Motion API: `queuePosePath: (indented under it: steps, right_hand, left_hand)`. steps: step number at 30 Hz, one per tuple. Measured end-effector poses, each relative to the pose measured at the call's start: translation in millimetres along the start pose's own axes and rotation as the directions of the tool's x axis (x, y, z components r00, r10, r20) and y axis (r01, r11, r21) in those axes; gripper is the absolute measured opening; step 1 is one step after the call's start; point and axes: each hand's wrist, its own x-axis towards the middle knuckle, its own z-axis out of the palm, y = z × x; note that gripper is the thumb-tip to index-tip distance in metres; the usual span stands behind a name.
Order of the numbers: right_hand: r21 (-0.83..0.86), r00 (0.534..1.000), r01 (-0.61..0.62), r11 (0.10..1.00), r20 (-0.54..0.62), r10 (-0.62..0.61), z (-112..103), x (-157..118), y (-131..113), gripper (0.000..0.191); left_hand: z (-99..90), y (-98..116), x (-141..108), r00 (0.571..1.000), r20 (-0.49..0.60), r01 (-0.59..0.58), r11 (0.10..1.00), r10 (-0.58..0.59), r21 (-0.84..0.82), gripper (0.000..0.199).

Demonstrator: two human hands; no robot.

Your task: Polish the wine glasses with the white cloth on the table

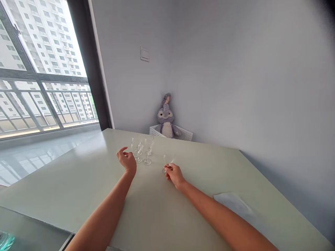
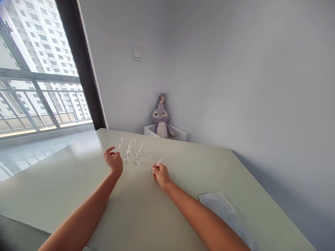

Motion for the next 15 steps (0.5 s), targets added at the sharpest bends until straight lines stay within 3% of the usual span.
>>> queuePosePath:
  steps: [4,8,12,15]
  right_hand:
    - [0.039,0.990,-0.023,0.999,0.141,0.017,58.4,-8.1,-2.9,0.018]
    - [0.068,0.982,-0.044,0.997,0.189,0.030,99.6,-2.0,-10.3,0.015]
    - [0.078,0.976,-0.066,0.995,0.213,0.048,120.3,5.0,-15.9,0.012]
    - [0.054,0.970,-0.082,0.995,0.233,0.067,117.1,-0.8,-18.2,0.021]
  left_hand:
    - [-4.8,-6.9,14.5,0.995,-0.091,0.048,0.999,-0.049,-0.012,0.032]
    - [-7.0,-19.0,25.8,0.985,-0.148,0.091,0.996,-0.091,-0.011,0.031]
    - [-7.3,-26.1,29.9,0.981,-0.148,0.123,0.992,-0.125,-0.020,0.030]
    - [-8.3,-26.0,30.8,0.982,-0.115,0.147,0.988,-0.152,-0.044,0.032]
